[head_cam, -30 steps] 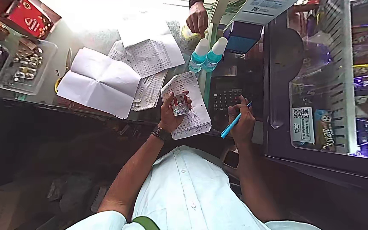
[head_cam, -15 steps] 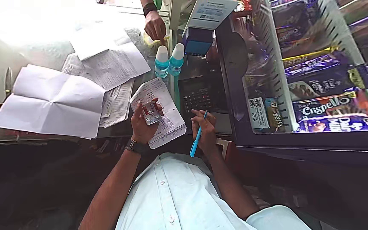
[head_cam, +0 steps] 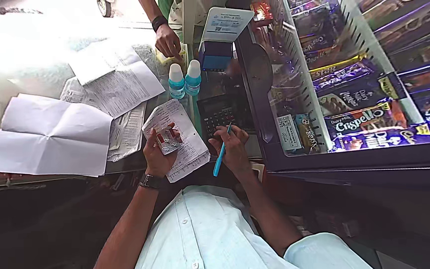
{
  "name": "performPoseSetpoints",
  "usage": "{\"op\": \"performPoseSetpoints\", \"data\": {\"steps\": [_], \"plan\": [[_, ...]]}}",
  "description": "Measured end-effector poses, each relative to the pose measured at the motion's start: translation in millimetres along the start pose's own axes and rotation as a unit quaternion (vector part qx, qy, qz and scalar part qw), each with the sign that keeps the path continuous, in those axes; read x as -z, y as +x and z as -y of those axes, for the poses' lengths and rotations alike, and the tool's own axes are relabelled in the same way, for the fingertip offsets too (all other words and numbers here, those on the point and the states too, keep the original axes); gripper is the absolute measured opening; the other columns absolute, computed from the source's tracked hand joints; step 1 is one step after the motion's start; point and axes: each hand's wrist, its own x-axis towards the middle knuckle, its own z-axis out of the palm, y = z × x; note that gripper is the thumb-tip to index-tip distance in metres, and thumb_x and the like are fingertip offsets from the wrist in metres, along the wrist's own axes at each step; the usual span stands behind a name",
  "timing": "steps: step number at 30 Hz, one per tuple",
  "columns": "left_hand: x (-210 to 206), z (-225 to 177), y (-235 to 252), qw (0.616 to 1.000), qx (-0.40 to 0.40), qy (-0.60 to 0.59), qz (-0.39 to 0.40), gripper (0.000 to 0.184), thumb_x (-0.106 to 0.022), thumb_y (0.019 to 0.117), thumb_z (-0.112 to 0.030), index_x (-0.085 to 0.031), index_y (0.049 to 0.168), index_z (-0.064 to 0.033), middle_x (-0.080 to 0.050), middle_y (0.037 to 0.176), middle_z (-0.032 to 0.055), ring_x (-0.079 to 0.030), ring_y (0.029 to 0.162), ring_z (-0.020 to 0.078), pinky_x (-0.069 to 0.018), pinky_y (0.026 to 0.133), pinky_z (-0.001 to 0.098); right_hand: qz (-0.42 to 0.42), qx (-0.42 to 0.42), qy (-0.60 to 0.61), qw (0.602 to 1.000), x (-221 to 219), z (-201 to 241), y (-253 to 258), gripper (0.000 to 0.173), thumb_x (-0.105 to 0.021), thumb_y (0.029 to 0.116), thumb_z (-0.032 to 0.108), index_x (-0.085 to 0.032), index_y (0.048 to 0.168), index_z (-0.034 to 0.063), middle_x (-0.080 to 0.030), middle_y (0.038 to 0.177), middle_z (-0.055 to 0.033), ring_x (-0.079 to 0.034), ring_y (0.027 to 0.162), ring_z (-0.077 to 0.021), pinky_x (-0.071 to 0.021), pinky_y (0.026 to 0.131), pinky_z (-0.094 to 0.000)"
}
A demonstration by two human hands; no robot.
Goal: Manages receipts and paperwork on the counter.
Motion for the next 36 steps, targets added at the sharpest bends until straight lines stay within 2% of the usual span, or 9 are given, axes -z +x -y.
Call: {"op": "performPoseSetpoints", "data": {"steps": [5, 9, 14, 17, 20, 25, 28, 30, 36], "plan": [[-1, -1, 0, 1.000, 0.002, 0.007, -0.009, 0.066, -0.023, 0.1065, -0.053, -0.061, 0.126, -0.0029, -0.070, 0.099, 0.0137, -0.071, 0.085, 0.0226, -0.0614, 0.080, 0.0380, 0.027, 0.031, 0.016, 0.999, -13, -5, 12, 0.035, -0.057, 0.1016, 0.049, -0.070, 0.110, 0.0173, -0.062, 0.141, -0.0024, -0.047, 0.139, -0.0299, -0.0278, 0.112, -0.0586], [-3, -1, 0, 1.000, -0.005, -0.003, -0.012, 0.063, -0.026, 0.1064, -0.051, -0.061, 0.125, -0.0018, -0.070, 0.100, 0.0162, -0.071, 0.084, 0.0243, -0.0617, 0.079, 0.0379, -0.076, 0.002, 0.080, 0.994, -9, -18, 3, 0.030, -0.057, 0.1037, 0.037, -0.072, 0.096, 0.0107, -0.073, 0.122, -0.0049, -0.056, 0.130, -0.0294, -0.0323, 0.112, -0.0532], [-4, 3, 1, 1.000, -0.007, 0.012, 0.000, 0.075, -0.023, 0.1037, -0.063, -0.061, 0.129, -0.0036, -0.071, 0.103, 0.0148, -0.071, 0.089, 0.0240, -0.0604, 0.082, 0.0399, -0.057, -0.023, 0.042, 0.997, -8, -22, 3, 0.031, -0.056, 0.1047, 0.037, -0.073, 0.106, 0.0105, -0.070, 0.129, -0.0072, -0.055, 0.129, -0.0327, -0.0344, 0.110, -0.0562], [4, 4, -7, 0.989, -0.057, 0.127, 0.046, 0.041, -0.062, 0.0902, -0.021, -0.065, 0.128, -0.0053, -0.072, 0.104, 0.0094, -0.070, 0.094, 0.0181, -0.0591, 0.086, 0.0356, -0.034, -0.021, 0.038, 0.998, -9, -15, 6, 0.033, -0.056, 0.1041, 0.035, -0.073, 0.110, 0.0074, -0.068, 0.132, -0.0118, -0.056, 0.128, -0.0383, -0.0369, 0.108, -0.0607], [7, 12, -3, 0.953, -0.079, 0.272, 0.106, 0.050, -0.064, 0.0842, 0.003, -0.058, 0.133, -0.0022, -0.070, 0.108, 0.0081, -0.067, 0.098, 0.0162, -0.0564, 0.090, 0.0343, -0.057, -0.013, 0.044, 0.997, -7, -18, 4, 0.034, -0.055, 0.1047, 0.037, -0.072, 0.112, 0.0073, -0.069, 0.132, -0.0102, -0.056, 0.127, -0.0363, -0.0358, 0.109, -0.0561], [8, 12, -4, 0.945, -0.089, 0.299, 0.098, 0.049, -0.060, 0.0853, 0.005, -0.059, 0.133, -0.0019, -0.070, 0.106, 0.0076, -0.067, 0.098, 0.0160, -0.0566, 0.090, 0.0338, -0.054, -0.018, 0.039, 0.998, -11, -19, 6, 0.033, -0.054, 0.1056, 0.036, -0.071, 0.111, 0.0082, -0.070, 0.129, -0.0087, -0.057, 0.127, -0.0323, -0.0350, 0.109, -0.0541], [6, 13, -4, 0.962, -0.085, 0.250, 0.062, 0.041, -0.061, 0.0824, 0.003, -0.066, 0.123, -0.0037, -0.073, 0.103, 0.0084, -0.070, 0.096, 0.0173, -0.0585, 0.088, 0.0358, -0.128, -0.035, 0.126, 0.983, -5, -25, 1, 0.022, -0.052, 0.1023, 0.015, -0.070, 0.106, 0.0025, -0.074, 0.116, -0.0092, -0.061, 0.121, -0.0271, -0.0416, 0.108, -0.0448], [8, 10, -2, 0.976, -0.071, 0.199, 0.053, 0.045, -0.057, 0.0825, 0.003, -0.063, 0.127, -0.0007, -0.072, 0.105, 0.0115, -0.070, 0.094, 0.0185, -0.0593, 0.085, 0.0351, -0.182, -0.035, 0.159, 0.970, -4, -26, -5, 0.018, -0.048, 0.0990, 0.007, -0.066, 0.096, 0.0021, -0.075, 0.108, -0.0094, -0.064, 0.114, -0.0242, -0.0481, 0.102, -0.0375], [9, 9, -1, 0.985, -0.062, 0.148, 0.055, 0.050, -0.058, 0.0834, 0.004, -0.058, 0.133, 0.0022, -0.071, 0.105, 0.0154, -0.072, 0.092, 0.0206, -0.0606, 0.084, 0.0350, -0.118, 0.018, 0.134, 0.984, -10, -24, -8, 0.021, -0.051, 0.0976, 0.007, -0.072, 0.099, 0.0072, -0.075, 0.116, -0.0060, -0.062, 0.119, -0.0246, -0.0398, 0.108, -0.0452]]}}
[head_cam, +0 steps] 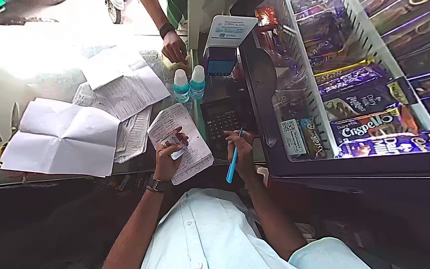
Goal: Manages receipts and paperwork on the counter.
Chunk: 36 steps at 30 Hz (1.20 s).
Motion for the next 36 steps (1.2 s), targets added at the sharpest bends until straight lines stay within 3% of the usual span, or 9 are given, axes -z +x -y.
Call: {"op": "performPoseSetpoints", "data": {"steps": [4, 8, 14, 32, 36], "plan": [[-0.2, -0.7, -0.9, 1.000, 0.004, -0.001, -0.008, 0.050, -0.057, 0.0825, 0.004, -0.058, 0.133, 0.0021, -0.071, 0.104, 0.0149, -0.071, 0.092, 0.0203, -0.0605, 0.084, 0.0356, 0.057, 0.025, -0.087, 0.994, -4.6, 1.0, 3.2, 0.021, -0.050, 0.1032, 0.014, -0.071, 0.105, 0.0132, -0.073, 0.120, -0.0012, -0.057, 0.126, -0.0265, -0.0327, 0.111, -0.0512], [-3.8, -2.2, 0.6, 1.000, 0.004, -0.011, -0.018, 0.047, -0.055, 0.0818, 0.005, -0.058, 0.129, 0.0021, -0.072, 0.103, 0.0146, -0.072, 0.091, 0.0205, -0.0605, 0.084, 0.0364, -0.020, 0.004, -0.060, 0.998, 3.7, 6.3, 2.6, 0.021, -0.051, 0.1015, 0.013, -0.072, 0.099, 0.0080, -0.075, 0.112, -0.0063, -0.063, 0.116, -0.0243, -0.0393, 0.106, -0.0460], [-2.5, -2.0, 1.9, 1.000, 0.004, -0.023, -0.005, 0.049, -0.055, 0.0825, 0.006, -0.057, 0.131, 0.0046, -0.072, 0.102, 0.0162, -0.071, 0.089, 0.0214, -0.0600, 0.084, 0.0368, -0.011, -0.009, -0.116, 0.993, -0.5, 5.3, 3.3, 0.024, -0.052, 0.1026, 0.019, -0.074, 0.104, 0.0108, -0.076, 0.107, -0.0040, -0.064, 0.108, -0.0248, -0.0403, 0.101, -0.0471], [-1.8, -3.8, 0.9, 0.999, 0.018, -0.042, -0.022, 0.048, -0.058, 0.0809, 0.004, -0.061, 0.128, -0.0010, -0.072, 0.105, 0.0152, -0.072, 0.092, 0.0209, -0.0605, 0.085, 0.0370, -0.010, -0.036, -0.105, 0.994, 0.1, 2.1, 1.2, 0.022, -0.054, 0.1012, 0.015, -0.075, 0.103, 0.0102, -0.076, 0.112, -0.0014, -0.064, 0.111, -0.0237, -0.0402, 0.103, -0.0471], [-0.4, -4.5, 1.2, 0.999, 0.022, -0.043, -0.011, 0.051, -0.060, 0.0802, 0.002, -0.060, 0.131, -0.0003, -0.071, 0.104, 0.0143, -0.071, 0.092, 0.0199, -0.0604, 0.085, 0.0359, 0.020, -0.007, -0.078, 0.997, 3.5, 7.4, 4.2, 0.024, -0.050, 0.1033, 0.017, -0.072, 0.105, 0.0101, -0.074, 0.120, -0.0028, -0.059, 0.121, -0.0254, -0.0337, 0.107, -0.0481]]}}
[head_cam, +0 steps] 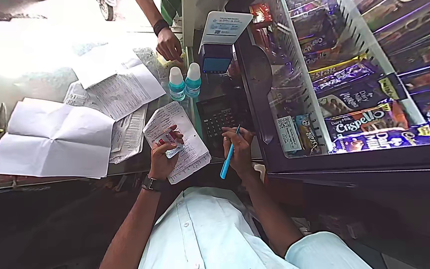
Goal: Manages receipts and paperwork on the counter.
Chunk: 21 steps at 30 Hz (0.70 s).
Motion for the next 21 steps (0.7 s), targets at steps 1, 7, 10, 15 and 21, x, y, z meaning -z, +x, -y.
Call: {"op": "performPoseSetpoints", "data": {"steps": [1, 7, 10, 15, 21], "plan": [[1, 0, 0, 1.000, 0.001, 0.000, 0.003, 0.051, -0.060, 0.0810, 0.002, -0.060, 0.132, -0.0003, -0.071, 0.105, 0.0143, -0.072, 0.092, 0.0199, -0.0603, 0.085, 0.0358, 0.014, 0.012, -0.007, 1.000, 0, 1, 1, 0.024, -0.049, 0.1039, 0.018, -0.072, 0.106, 0.0111, -0.073, 0.122, -0.0028, -0.058, 0.124, -0.0257, -0.0332, 0.109, -0.0482], [3, 0, 0, 1.000, 0.006, 0.003, 0.007, 0.052, -0.058, 0.0824, 0.001, -0.058, 0.134, -0.0010, -0.071, 0.106, 0.0144, -0.071, 0.092, 0.0199, -0.0601, 0.086, 0.0361, 0.054, 0.059, -0.029, 0.996, 3, 7, 0, 0.024, -0.048, 0.1050, 0.020, -0.071, 0.107, 0.0140, -0.074, 0.116, -0.0020, -0.059, 0.122, -0.0264, -0.0332, 0.109, -0.0517], [1, 0, 0, 1.000, 0.005, 0.003, 0.000, 0.051, -0.060, 0.0814, 0.002, -0.060, 0.132, -0.0013, -0.071, 0.106, 0.0146, -0.072, 0.092, 0.0203, -0.0604, 0.085, 0.0365, 0.065, 0.061, -0.031, 0.996, 1, 10, -7, 0.022, -0.050, 0.1040, 0.019, -0.072, 0.106, 0.0159, -0.074, 0.114, 0.0010, -0.059, 0.122, -0.0232, -0.0340, 0.108, -0.0502], [2, 0, 1, 1.000, 0.002, -0.006, 0.002, 0.048, -0.059, 0.0819, 0.002, -0.061, 0.130, -0.0005, -0.072, 0.104, 0.0150, -0.072, 0.092, 0.0209, -0.0603, 0.086, 0.0369, -0.051, 0.051, 0.035, 0.997, 3, 1, -9, 0.020, -0.052, 0.1004, 0.014, -0.071, 0.094, 0.0116, -0.076, 0.109, -0.0030, -0.063, 0.110, -0.0197, -0.0371, 0.105, -0.0420], [2, -1, 1, 1.000, 0.011, -0.011, -0.004, 0.050, -0.061, 0.0805, 0.003, -0.061, 0.130, -0.0013, -0.072, 0.106, 0.0163, -0.072, 0.092, 0.0214, -0.0610, 0.085, 0.0368, -0.089, 0.041, 0.053, 0.994, 6, -4, -6, 0.015, -0.054, 0.1012, 0.011, -0.069, 0.098, 0.0091, -0.073, 0.120, -0.0063, -0.062, 0.117, -0.0220, -0.0429, 0.105, -0.0384]]}}
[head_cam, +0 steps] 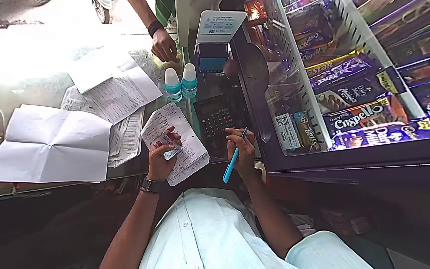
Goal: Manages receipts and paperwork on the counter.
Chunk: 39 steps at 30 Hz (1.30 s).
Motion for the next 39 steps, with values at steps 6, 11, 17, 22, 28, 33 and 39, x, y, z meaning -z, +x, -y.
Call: {"op": "performPoseSetpoints", "data": {"steps": [6, 11, 17, 22, 28, 33, 39], "plan": [[0, 0, -1, 1.000, -0.002, -0.007, -0.005, 0.051, -0.062, 0.0798, 0.002, -0.061, 0.130, -0.0011, -0.071, 0.106, 0.0160, -0.072, 0.093, 0.0217, -0.0609, 0.085, 0.0374, 0.015, -0.024, -0.020, 0.999, -7, -2, -5, 0.017, -0.055, 0.1011, 0.013, -0.071, 0.102, 0.0080, -0.073, 0.121, -0.0082, -0.062, 0.118, -0.0230, -0.0437, 0.104, -0.0381], [1, 1, 0, 1.000, -0.003, 0.003, -0.008, 0.050, -0.062, 0.0799, 0.002, -0.060, 0.130, -0.0006, -0.071, 0.106, 0.0161, -0.072, 0.093, 0.0215, -0.0609, 0.085, 0.0378, 0.058, -0.105, -0.036, 0.992, -9, -5, 5, 0.025, -0.051, 0.1035, 0.018, -0.071, 0.110, 0.0038, -0.066, 0.133, -0.0137, -0.056, 0.131, -0.0284, -0.0421, 0.111, -0.0441], [1, 1, 0, 1.000, 0.002, -0.007, -0.002, 0.051, -0.062, 0.0796, 0.002, -0.060, 0.131, -0.0008, -0.071, 0.105, 0.0158, -0.072, 0.092, 0.0215, -0.0609, 0.084, 0.0381, 0.027, -0.027, -0.024, 0.999, -6, -3, 0, 0.019, -0.052, 0.1010, 0.011, -0.070, 0.098, 0.0067, -0.074, 0.116, -0.0077, -0.063, 0.117, -0.0234, -0.0448, 0.105, -0.0388], [2, 1, 1, 1.000, -0.004, -0.010, -0.008, 0.051, -0.061, 0.0795, 0.003, -0.058, 0.130, 0.0014, -0.071, 0.103, 0.0173, -0.072, 0.091, 0.0228, -0.0610, 0.084, 0.0388, 0.114, -0.044, -0.122, 0.985, 3, 12, 14, 0.025, -0.053, 0.1029, 0.026, -0.076, 0.106, 0.0146, -0.076, 0.104, -0.0015, -0.063, 0.112, -0.0267, -0.0417, 0.105, -0.0473], [0, 2, -1, 0.999, -0.007, -0.023, -0.026, 0.051, -0.063, 0.0778, 0.004, -0.057, 0.128, 0.0027, -0.071, 0.104, 0.0181, -0.072, 0.091, 0.0239, -0.0615, 0.083, 0.0394, -0.003, -0.081, 0.005, 0.997, -3, 4, 1, 0.028, -0.058, 0.1014, 0.026, -0.076, 0.095, 0.0052, -0.076, 0.107, -0.0094, -0.067, 0.109, -0.0213, -0.0504, 0.099, -0.0366], [-1, 1, 1, 0.999, -0.013, -0.033, -0.004, 0.050, -0.068, 0.0770, 0.003, -0.059, 0.126, 0.0045, -0.072, 0.104, 0.0188, -0.073, 0.092, 0.0250, -0.0613, 0.083, 0.0394, -0.004, -0.136, -0.027, 0.990, -10, -2, 2, 0.028, -0.053, 0.1007, 0.020, -0.073, 0.103, 0.0007, -0.071, 0.122, -0.0169, -0.064, 0.120, -0.0302, -0.0499, 0.103, -0.0411], [-1, 1, 1, 0.999, -0.014, -0.038, 0.005, 0.053, -0.069, 0.0773, 0.002, -0.058, 0.129, 0.0033, -0.072, 0.103, 0.0179, -0.072, 0.092, 0.0247, -0.0611, 0.084, 0.0396, 0.031, -0.094, -0.065, 0.993, -11, -2, 1, 0.028, -0.050, 0.1027, 0.023, -0.073, 0.103, 0.0062, -0.073, 0.122, -0.0116, -0.062, 0.122, -0.0296, -0.0424, 0.107, -0.0468]]}}
